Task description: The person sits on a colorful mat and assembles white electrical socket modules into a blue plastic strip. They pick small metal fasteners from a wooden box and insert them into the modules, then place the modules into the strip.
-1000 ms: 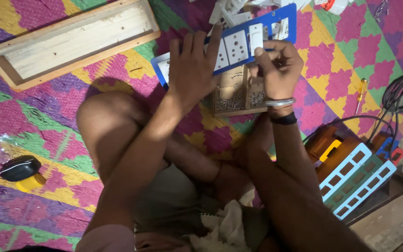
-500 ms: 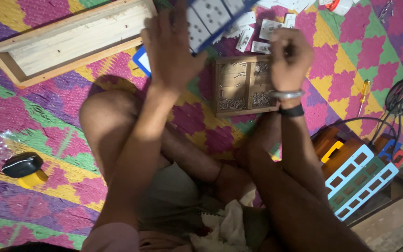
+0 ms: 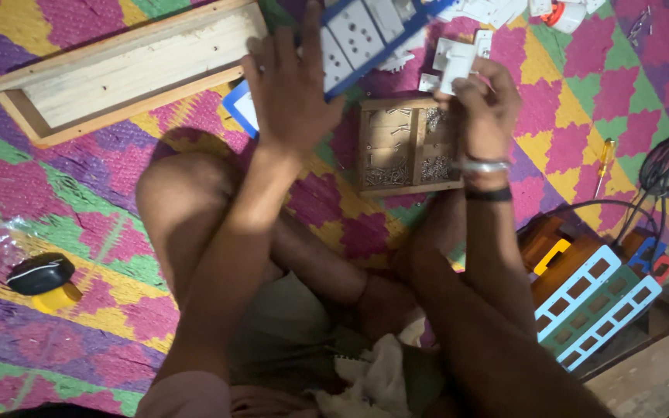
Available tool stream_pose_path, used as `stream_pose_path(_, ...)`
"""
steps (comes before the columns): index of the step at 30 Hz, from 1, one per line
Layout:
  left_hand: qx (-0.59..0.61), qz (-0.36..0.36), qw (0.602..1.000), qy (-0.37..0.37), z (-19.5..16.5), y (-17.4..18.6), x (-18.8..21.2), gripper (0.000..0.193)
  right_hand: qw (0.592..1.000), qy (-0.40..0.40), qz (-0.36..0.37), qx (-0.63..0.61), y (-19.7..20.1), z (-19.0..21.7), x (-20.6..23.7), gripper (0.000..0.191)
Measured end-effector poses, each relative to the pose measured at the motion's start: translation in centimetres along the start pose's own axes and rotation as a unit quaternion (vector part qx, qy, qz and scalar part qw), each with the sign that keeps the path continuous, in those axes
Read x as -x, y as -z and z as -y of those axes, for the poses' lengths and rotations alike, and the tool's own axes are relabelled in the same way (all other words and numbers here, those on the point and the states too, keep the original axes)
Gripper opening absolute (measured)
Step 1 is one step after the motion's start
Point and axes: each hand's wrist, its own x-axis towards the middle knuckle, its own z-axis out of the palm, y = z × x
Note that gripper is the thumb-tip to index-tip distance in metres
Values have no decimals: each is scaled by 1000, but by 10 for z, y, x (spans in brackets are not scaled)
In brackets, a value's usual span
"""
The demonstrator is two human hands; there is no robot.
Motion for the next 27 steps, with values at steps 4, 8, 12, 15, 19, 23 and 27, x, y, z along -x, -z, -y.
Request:
stream_pose_path(4,6,3,997,-71,-12,-11,8,109,998,13,27,-61,29,-8,13,17)
stream_pose_path(8,19,60,993,-96,-22,-13,20,110,998,57,6,-15,30,-24,6,11)
stream_pose_path(12,26,35,994,-99,-22,-12,22,107,996,85,-16,14,29,-31,3,10)
stream_pose_path(15,39,24,993,-109,-21,-14,22,103,993,102,-7,49,30,-31,3,8)
stream_pose_path(19,55,38,990,-125,-21,-16,23,104,966,139,-13,219,31,-30,3,9)
stream_pose_path(23,63,49,991,-108,-21,-15,24,105,816,332,31,472,29,-24,13,19)
stream_pose_path(27,54,59,991,-109,-21,-15,24,105,821,294,38,487,25,-17,20,18)
